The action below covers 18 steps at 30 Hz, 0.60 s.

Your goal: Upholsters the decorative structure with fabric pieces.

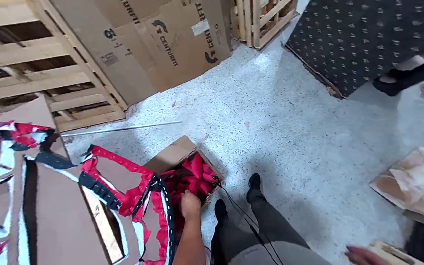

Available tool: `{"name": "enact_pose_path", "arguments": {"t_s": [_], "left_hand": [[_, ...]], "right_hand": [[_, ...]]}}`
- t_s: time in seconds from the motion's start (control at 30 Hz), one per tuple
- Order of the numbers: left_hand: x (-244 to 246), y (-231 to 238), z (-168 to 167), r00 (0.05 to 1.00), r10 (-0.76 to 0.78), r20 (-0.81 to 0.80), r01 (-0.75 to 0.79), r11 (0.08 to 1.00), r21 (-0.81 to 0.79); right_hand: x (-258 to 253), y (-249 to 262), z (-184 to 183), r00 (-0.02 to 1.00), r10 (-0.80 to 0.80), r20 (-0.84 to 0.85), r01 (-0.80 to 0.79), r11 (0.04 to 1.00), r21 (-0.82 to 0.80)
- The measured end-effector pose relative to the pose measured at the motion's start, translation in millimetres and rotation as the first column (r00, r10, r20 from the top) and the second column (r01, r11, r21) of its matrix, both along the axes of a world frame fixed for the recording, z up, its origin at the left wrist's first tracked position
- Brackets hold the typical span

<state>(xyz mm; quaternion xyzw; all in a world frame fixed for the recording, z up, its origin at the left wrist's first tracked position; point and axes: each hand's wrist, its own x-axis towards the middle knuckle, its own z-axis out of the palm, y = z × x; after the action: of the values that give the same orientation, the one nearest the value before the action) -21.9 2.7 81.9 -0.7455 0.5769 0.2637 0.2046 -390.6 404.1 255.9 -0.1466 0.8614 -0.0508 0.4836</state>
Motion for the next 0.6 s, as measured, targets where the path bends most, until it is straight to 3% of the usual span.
{"name": "enact_pose_path", "arguments": {"t_s": [0.1, 0.17, 0.23, 0.27, 0.3, 0.33, 0.37, 0.4, 0.47, 0.53, 0.6], "left_hand": [[1, 10, 49, 0.968, 0.207, -0.141, -0.221, 0.971, -0.091], [-11, 21, 86, 0.841, 0.378, -0.388, -0.462, 0.874, -0.149], [-37, 38, 119, 0.53, 0.447, -0.72, -0.669, 0.742, -0.032], [-54, 46, 133, 0.321, 0.427, -0.846, -0.668, 0.735, 0.117], [-68, 53, 144, 0.142, 0.4, -0.905, -0.565, 0.784, 0.258], [-80, 55, 150, 0.049, 0.386, -0.921, -0.399, 0.853, 0.336], [-88, 54, 152, 0.037, 0.365, -0.93, -0.249, 0.905, 0.345], [-91, 50, 148, 0.1, 0.321, -0.942, -0.194, 0.935, 0.298], [-84, 41, 125, 0.269, 0.326, -0.906, -0.374, 0.903, 0.214], [-64, 29, 86, 0.469, 0.439, -0.766, -0.607, 0.791, 0.081], [-41, 13, 44, 0.638, 0.525, -0.564, -0.643, 0.766, -0.014]], "right_hand": [[-83, -88, -37, 0.996, 0.077, 0.036, -0.06, 0.938, -0.342], [-104, -179, -38, 0.978, 0.132, 0.162, -0.047, 0.894, -0.445], [-96, -254, -35, 0.915, 0.23, 0.332, -0.022, 0.85, -0.527], [-88, -285, -36, 0.863, 0.303, 0.404, -0.025, 0.824, -0.566], [-76, -312, -38, 0.797, 0.375, 0.473, -0.025, 0.804, -0.594], [-64, -334, -38, 0.725, 0.431, 0.538, -0.021, 0.794, -0.608], [-52, -352, -36, 0.654, 0.468, 0.595, -0.011, 0.792, -0.61], [-41, -367, -34, 0.608, 0.476, 0.635, 0.002, 0.799, -0.601], [-29, -395, -32, 0.592, 0.447, 0.671, 0.025, 0.822, -0.569], [-29, -419, -40, 0.659, 0.409, 0.631, 0.02, 0.829, -0.559], [-44, -434, -51, 0.767, 0.332, 0.549, 0.022, 0.841, -0.54]]}}
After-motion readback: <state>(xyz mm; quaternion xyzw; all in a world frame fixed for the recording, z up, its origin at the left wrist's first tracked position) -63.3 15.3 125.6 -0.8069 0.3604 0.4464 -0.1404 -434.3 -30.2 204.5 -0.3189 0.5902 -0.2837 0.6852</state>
